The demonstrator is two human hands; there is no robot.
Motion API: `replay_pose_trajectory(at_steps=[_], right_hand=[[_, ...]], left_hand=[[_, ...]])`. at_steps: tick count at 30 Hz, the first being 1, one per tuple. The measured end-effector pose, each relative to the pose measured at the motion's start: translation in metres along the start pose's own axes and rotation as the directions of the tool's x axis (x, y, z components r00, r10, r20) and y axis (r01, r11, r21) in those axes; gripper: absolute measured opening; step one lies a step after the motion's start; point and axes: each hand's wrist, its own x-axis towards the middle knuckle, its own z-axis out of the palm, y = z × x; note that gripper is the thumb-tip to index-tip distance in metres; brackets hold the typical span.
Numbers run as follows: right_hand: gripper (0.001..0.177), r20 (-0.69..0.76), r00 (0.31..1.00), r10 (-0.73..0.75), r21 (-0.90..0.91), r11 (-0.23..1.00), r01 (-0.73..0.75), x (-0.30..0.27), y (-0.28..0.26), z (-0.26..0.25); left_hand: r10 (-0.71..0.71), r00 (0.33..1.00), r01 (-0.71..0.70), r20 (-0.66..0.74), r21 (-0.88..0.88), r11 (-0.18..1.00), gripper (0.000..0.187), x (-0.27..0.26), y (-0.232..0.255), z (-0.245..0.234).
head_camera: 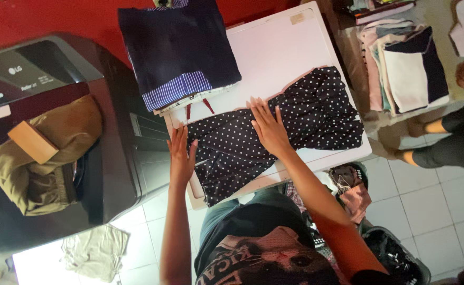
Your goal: The person folds a blue striped shirt and a black polka-dot garment by hand on a flat surface next to a washing machine.
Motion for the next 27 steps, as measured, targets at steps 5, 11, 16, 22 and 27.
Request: replay_pose_trajectory(at_steps=[5,11,16,22,27], right_hand=[[0.052,-0.026,0.994,0.104,0.645,0.762,-0.063,-0.019,-0.016,0.002],[0.05,-0.091,0.955,0.282,0.687,0.712,-0.145,-0.005,-0.01,0.01],[0.048,-0.079,0.939,0.334,0.67,0.716,-0.198,0.001,-0.008,0.02],[0.098,0.147,0.966,0.215,0.628,0.734,-0.259,-0.067,-0.062,-0.017],[0.1,0.227,0.973,-0.037,0.228,0.973,-0.016,-0.109,-0.064,0.003]], left_hand=[[0.077,0.997,-0.079,-0.03,-0.088,0.993,0.051,0.02,-0.022,0.002],[0.098,0.994,-0.093,0.042,-0.105,0.99,0.056,0.033,-0.037,-0.001],[0.069,0.997,-0.07,0.037,0.033,0.997,0.044,0.044,-0.038,-0.01],[0.178,0.98,-0.169,0.084,-0.099,0.981,0.019,0.045,-0.04,-0.026],[-0.106,0.939,0.185,0.328,-0.217,0.958,0.025,0.049,-0.036,-0.04]])
